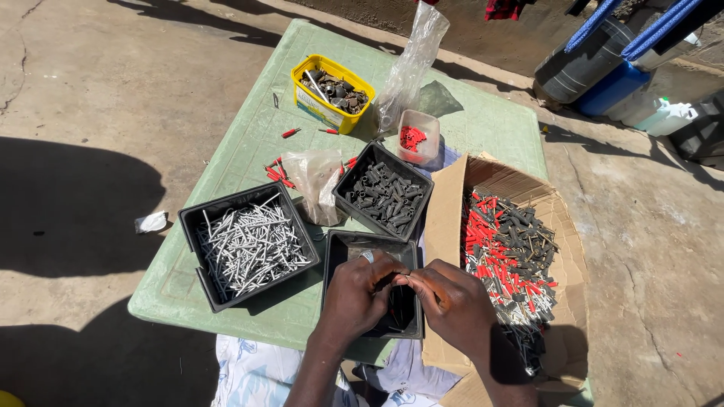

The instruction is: Assembling metal nails with plastic wall anchors and sorting them into a container

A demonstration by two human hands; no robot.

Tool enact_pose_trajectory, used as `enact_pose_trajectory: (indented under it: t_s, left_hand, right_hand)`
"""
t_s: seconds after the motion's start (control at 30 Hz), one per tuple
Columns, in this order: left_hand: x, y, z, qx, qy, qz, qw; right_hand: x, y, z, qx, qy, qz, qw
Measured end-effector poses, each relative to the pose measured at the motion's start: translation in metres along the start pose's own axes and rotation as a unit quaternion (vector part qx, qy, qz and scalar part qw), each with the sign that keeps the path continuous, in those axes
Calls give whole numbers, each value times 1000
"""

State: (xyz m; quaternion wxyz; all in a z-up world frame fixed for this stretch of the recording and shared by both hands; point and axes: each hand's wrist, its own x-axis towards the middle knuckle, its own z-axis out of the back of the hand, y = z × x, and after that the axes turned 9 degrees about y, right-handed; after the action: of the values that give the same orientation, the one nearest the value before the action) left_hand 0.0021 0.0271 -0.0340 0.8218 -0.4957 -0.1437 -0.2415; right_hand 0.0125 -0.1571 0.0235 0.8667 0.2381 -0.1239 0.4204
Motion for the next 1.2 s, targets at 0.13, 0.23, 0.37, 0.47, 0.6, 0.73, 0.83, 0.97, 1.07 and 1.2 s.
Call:
enact_pose_trajectory:
  t_s: [0.13, 0.23, 0.37, 0.47, 0.6, 0.73, 0.83, 0.97, 1.07, 1.2]
  left_hand:
    - [-4, 4, 2, -12, -5, -16, 1000]
    - [-5, 14, 2, 58, 14, 5, 998]
    - [1, 22, 7, 169, 144, 149, 964]
    - [-3, 30, -3, 261, 200, 157, 931]
    - [-6, 29, -15, 330, 263, 164, 891]
    - [-1, 23, -13, 325, 284, 178, 884]
    - [-1, 23, -9, 282, 321, 210, 880]
    - [-1, 25, -7, 277, 246, 173, 912]
    - [1, 26, -5, 251, 231, 175, 924]
    - [2, 25, 0, 238, 180, 154, 942]
  right_hand:
    - [-1, 4, 3, -32, 41, -38, 998]
    - [-4, 0, 11, -33, 33, -49, 998]
    - [-14, -41, 42, 154, -170, -230, 946]
    - [-21, -98, 67, 199, -244, -354, 881]
    - [-40, -179, 70, 138, -181, -468, 854]
    - [-48, -216, 50, 73, -45, -464, 882]
    - [-46, -223, 34, -11, 41, -409, 911]
    - [-44, -217, 28, -105, 122, -422, 892]
    - [-55, -218, 35, -77, 68, -437, 894]
    - [-52, -184, 54, 3, -39, -510, 859]
